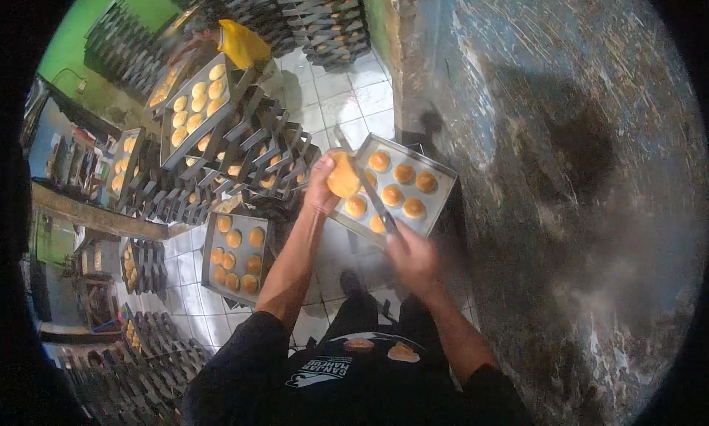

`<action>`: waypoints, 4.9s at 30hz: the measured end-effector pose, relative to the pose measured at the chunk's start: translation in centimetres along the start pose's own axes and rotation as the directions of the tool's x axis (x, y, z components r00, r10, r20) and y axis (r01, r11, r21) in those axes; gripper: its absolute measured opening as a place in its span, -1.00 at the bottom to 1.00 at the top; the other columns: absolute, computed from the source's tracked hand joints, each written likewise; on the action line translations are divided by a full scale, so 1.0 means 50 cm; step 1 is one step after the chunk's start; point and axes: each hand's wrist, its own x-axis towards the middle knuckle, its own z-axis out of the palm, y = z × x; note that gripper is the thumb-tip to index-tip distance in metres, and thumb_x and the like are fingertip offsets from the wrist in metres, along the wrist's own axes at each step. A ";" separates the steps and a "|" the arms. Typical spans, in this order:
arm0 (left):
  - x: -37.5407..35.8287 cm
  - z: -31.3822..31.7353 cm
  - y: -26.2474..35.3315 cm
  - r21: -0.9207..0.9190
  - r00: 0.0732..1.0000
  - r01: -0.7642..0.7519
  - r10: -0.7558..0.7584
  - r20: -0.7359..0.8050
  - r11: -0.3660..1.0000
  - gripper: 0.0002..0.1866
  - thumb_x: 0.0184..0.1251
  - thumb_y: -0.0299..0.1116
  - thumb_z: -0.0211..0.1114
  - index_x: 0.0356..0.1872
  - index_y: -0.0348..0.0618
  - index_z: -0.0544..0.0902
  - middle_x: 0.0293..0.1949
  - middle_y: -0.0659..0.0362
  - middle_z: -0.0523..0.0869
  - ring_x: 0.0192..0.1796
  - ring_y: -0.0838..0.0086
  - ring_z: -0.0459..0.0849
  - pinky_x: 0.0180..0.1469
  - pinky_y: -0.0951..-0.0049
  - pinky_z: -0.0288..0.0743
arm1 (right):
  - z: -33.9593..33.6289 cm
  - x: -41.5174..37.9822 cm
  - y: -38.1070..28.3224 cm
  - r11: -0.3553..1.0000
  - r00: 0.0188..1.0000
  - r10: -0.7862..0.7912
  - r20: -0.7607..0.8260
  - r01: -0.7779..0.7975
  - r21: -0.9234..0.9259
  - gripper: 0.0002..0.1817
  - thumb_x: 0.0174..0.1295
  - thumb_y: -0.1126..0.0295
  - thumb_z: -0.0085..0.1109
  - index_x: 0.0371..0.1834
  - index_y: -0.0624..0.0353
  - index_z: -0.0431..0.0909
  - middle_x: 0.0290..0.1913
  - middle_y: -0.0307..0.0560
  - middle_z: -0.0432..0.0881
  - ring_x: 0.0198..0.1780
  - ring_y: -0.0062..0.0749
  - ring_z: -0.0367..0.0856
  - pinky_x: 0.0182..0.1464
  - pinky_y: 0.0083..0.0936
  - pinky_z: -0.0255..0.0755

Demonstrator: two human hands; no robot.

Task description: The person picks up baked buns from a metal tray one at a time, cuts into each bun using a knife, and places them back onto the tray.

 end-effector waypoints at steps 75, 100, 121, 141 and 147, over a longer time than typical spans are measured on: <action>-0.047 -0.321 -0.824 0.255 0.729 0.636 -0.457 -0.510 0.729 -0.54 0.50 -0.02 0.28 0.07 -0.28 0.66 -0.01 0.06 0.71 -0.04 0.35 0.73 0.01 0.29 0.63 | -0.124 -0.413 0.554 0.445 0.446 0.892 0.073 -0.895 0.022 -0.56 0.53 0.28 0.11 0.37 0.25 0.54 -0.27 -0.21 0.69 -0.36 -0.64 0.50 -0.29 -0.57 0.43; -0.056 -0.404 -0.674 0.362 0.849 0.457 -0.276 -0.451 0.812 -0.22 0.13 -0.05 0.63 0.23 -0.35 0.48 0.09 -0.03 0.69 0.14 0.24 0.70 0.19 0.26 0.58 | -0.033 -0.172 0.469 0.741 0.742 0.671 0.013 -0.670 -0.047 -0.48 0.46 0.30 0.21 0.43 0.25 0.48 -0.30 -0.20 0.68 -0.41 -0.62 0.49 -0.33 -0.56 0.44; -0.027 0.012 -0.020 -0.366 0.953 -0.127 0.011 -0.303 0.922 -0.51 0.47 0.18 0.26 0.08 -0.02 0.64 0.02 0.22 0.76 0.08 0.38 0.72 0.14 0.26 0.60 | 0.021 -0.029 0.010 0.990 0.997 -0.013 0.069 0.003 0.142 -0.53 0.44 0.34 0.18 0.36 0.30 0.54 -0.20 -0.13 0.75 -0.19 -0.54 0.70 -0.06 -0.49 0.57; -0.051 0.050 -0.078 -0.140 0.986 -0.018 -0.006 -0.168 0.990 -0.59 0.51 -0.04 0.27 0.12 -0.14 0.60 -0.02 0.16 0.74 0.06 0.36 0.72 0.21 0.25 0.59 | -0.001 0.048 0.005 0.996 0.996 0.065 0.057 -0.068 0.058 -0.57 0.44 0.28 0.16 0.32 0.16 0.58 -0.26 0.07 0.78 -0.23 -0.30 0.77 -0.07 -0.30 0.59; -0.043 0.017 -0.036 -0.126 0.990 -0.005 -0.013 -0.142 0.992 -0.63 0.51 -0.11 0.27 0.12 -0.14 0.60 -0.02 0.17 0.74 0.08 0.36 0.73 0.22 0.24 0.62 | -0.013 -0.043 0.037 1.000 0.998 0.028 0.052 -0.028 0.008 -0.56 0.44 0.26 0.19 0.32 0.16 0.58 -0.20 0.09 0.79 -0.16 -0.35 0.78 -0.01 -0.39 0.58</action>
